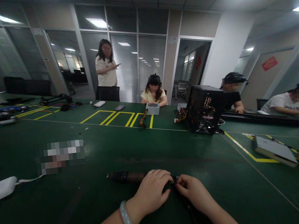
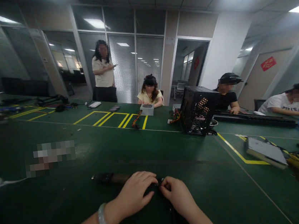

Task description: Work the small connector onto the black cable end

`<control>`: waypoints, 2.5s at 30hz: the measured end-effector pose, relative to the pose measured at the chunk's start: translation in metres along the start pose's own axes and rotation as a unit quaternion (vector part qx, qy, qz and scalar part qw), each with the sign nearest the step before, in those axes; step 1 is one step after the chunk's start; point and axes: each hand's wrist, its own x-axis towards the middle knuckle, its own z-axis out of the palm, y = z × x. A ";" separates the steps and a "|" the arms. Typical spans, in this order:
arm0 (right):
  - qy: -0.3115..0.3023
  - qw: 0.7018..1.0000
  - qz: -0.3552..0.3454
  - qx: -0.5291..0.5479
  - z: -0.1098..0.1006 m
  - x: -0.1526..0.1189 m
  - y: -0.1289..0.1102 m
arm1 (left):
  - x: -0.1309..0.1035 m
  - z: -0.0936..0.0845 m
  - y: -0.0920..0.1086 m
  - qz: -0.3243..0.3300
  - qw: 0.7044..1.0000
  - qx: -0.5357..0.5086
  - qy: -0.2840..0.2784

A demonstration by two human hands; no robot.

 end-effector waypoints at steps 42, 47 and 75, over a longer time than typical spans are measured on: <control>0.019 1.000 -0.004 -0.006 0.000 -0.002 0.001 | 0.001 0.005 -0.006 -0.005 1.000 0.016 -0.002; 0.025 1.000 -0.007 -0.014 -0.002 -0.003 0.000 | 0.002 0.007 -0.009 0.011 0.999 0.029 -0.007; 0.011 1.000 0.004 -0.021 -0.004 -0.005 -0.005 | 0.001 0.012 -0.014 0.012 0.999 0.036 0.005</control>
